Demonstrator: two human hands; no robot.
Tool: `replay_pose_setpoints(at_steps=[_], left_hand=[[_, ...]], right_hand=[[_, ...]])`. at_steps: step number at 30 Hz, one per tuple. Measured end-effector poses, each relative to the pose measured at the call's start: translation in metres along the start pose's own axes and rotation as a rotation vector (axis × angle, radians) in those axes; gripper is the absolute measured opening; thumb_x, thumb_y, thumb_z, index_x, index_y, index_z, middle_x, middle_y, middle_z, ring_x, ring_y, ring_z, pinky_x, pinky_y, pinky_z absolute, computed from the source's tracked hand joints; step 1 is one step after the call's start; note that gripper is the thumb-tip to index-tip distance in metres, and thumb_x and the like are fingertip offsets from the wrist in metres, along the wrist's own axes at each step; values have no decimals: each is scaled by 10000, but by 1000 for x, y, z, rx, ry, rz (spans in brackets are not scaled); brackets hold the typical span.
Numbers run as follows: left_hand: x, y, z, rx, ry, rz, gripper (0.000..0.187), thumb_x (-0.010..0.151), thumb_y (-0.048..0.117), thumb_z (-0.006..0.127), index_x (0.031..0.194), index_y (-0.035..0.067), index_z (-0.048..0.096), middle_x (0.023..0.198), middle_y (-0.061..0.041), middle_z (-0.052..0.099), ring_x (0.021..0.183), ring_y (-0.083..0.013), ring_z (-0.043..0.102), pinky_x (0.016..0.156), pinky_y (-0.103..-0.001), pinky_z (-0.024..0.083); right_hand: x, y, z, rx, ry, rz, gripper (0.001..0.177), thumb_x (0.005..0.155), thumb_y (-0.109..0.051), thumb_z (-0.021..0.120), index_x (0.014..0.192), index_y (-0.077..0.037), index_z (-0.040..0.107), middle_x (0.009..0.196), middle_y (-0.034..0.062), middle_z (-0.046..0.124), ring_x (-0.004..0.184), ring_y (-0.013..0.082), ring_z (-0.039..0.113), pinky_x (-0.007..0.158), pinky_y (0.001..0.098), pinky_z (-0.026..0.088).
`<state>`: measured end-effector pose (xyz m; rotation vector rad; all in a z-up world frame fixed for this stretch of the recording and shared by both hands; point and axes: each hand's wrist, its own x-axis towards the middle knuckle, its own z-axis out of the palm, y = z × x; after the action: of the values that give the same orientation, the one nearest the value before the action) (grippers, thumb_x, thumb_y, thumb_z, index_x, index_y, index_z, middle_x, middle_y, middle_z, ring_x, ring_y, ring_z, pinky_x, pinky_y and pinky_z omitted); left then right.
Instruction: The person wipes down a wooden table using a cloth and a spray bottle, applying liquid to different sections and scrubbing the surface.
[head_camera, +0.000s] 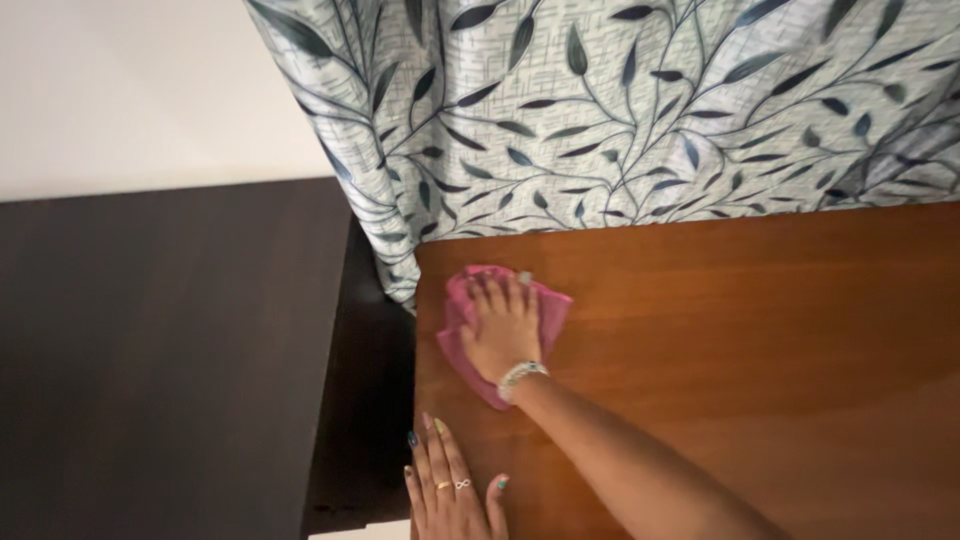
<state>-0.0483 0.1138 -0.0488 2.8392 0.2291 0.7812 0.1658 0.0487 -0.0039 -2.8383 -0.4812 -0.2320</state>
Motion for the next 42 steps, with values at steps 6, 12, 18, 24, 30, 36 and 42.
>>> replay_pose_setpoints(at_steps=[6,12,18,24,30,36,42], left_hand=[[-3,-1,-7,-68,23,-34,970,975,657,250,1561,-111,163,1638,-304,198,1503,-471,212,1176,-601,191],[-4,-3,-15,-178,45,-42,1009,986,675,191,1562,-150,110,1641,-351,156,1521,-513,175,1180,-660,149],[-6,-3,-18,-167,1,-10,994,976,655,272,1562,-133,112,1628,-333,183,1519,-509,169,1168,-671,138],[-7,1,-13,-115,-86,146,988,905,659,388,1582,-23,161,1649,-199,221,1509,-386,232,1166,-651,170],[-3,2,-9,-34,-30,226,952,900,655,388,1572,-4,242,1634,-187,280,1482,-360,292,1145,-614,250],[-26,21,41,-21,143,149,929,973,731,198,1569,40,372,1590,-140,436,1467,-339,414,1244,-599,205],[-59,68,87,-35,243,223,1015,996,780,101,1542,-9,431,1522,-173,520,1444,-351,450,1271,-551,89]], right_hand=[[-8,-54,12,31,-30,-192,708,907,-425,544,1535,-128,412,1614,120,361,1522,395,211,1221,612,126],[-54,-74,-10,59,-198,-395,782,899,-462,545,1578,-136,333,1615,108,336,1515,382,191,1210,607,94],[-89,-44,-36,244,-203,-384,673,973,-439,505,1580,-184,363,1604,61,396,1536,335,211,1238,531,110],[-110,13,-60,276,-116,-295,723,890,-350,583,1569,-179,400,1589,62,429,1529,316,255,1247,507,141],[-123,77,-76,272,-51,-203,673,911,-337,584,1544,-171,424,1602,69,417,1503,321,277,1230,520,148],[-131,147,-81,201,-13,-91,642,923,-344,559,1524,-154,437,1598,74,403,1518,304,266,1230,508,138],[-145,230,-96,105,-16,74,622,917,-356,550,1505,-181,445,1576,38,434,1511,281,278,1243,493,155]])
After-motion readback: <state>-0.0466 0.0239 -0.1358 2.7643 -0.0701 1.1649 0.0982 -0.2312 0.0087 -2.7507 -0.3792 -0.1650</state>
